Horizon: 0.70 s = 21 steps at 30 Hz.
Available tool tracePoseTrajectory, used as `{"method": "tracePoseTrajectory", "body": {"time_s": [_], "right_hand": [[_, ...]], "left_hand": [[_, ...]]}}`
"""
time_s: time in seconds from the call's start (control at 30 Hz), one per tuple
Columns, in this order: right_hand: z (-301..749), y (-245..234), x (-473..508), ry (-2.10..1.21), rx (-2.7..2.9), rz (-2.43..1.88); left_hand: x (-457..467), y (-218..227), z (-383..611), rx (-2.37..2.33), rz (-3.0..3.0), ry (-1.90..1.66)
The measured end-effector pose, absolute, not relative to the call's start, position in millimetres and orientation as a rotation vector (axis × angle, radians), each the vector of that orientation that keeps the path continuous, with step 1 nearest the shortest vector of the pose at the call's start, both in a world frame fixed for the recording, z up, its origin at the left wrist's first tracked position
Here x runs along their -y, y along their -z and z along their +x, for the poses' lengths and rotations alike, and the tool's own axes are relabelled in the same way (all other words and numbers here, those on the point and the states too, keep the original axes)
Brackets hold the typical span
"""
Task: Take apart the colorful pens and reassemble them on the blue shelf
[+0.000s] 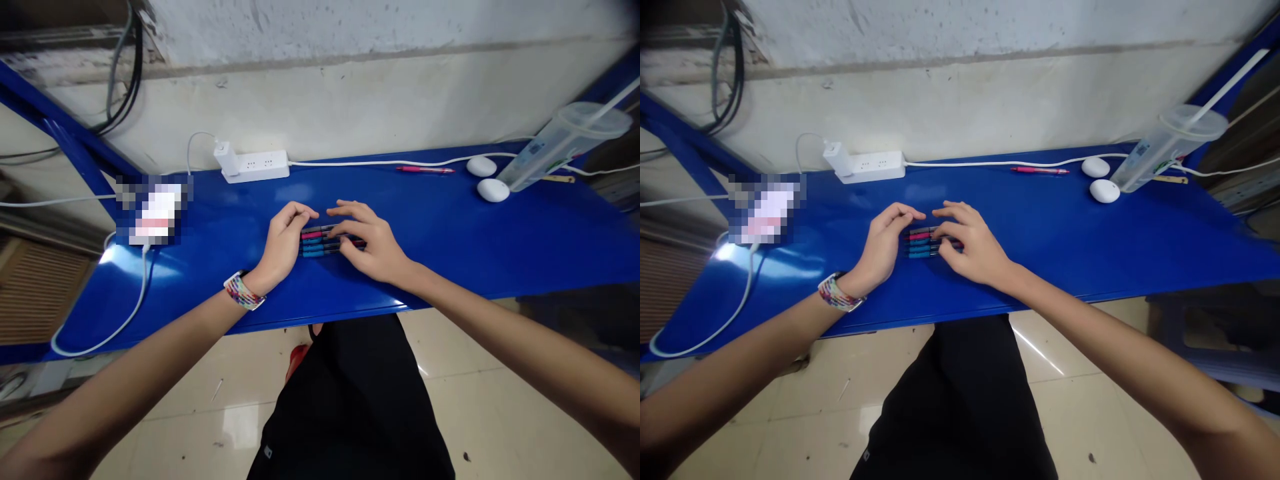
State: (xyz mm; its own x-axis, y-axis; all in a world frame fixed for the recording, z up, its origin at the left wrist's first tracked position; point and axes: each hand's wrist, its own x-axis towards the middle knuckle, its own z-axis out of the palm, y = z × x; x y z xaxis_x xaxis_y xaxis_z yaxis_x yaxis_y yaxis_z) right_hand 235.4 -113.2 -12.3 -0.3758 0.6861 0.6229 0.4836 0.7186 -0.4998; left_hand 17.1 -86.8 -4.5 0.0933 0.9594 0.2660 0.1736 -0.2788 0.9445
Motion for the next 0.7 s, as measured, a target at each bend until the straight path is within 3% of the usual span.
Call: {"method": "tracePoseTrajectory", "body": {"time_s": [0.23, 0.4, 0.7], "right_hand": [[252.7, 11.5, 131.1, -0.088, 2.402, -0.632], [259.8, 11.9, 132.4, -0.027, 2.386, -0.699], [256.6, -1.5, 114.8, -0.327, 2.015, -0.857]], "left_hand": [[95.1, 3.4, 9.9, -1.187, 1.636, -1.199], [103.6, 3.5, 7.9, -1.188, 1.828, -1.178], [107.3, -25.0, -0.5, -1.071, 2.365, -1.055]]}}
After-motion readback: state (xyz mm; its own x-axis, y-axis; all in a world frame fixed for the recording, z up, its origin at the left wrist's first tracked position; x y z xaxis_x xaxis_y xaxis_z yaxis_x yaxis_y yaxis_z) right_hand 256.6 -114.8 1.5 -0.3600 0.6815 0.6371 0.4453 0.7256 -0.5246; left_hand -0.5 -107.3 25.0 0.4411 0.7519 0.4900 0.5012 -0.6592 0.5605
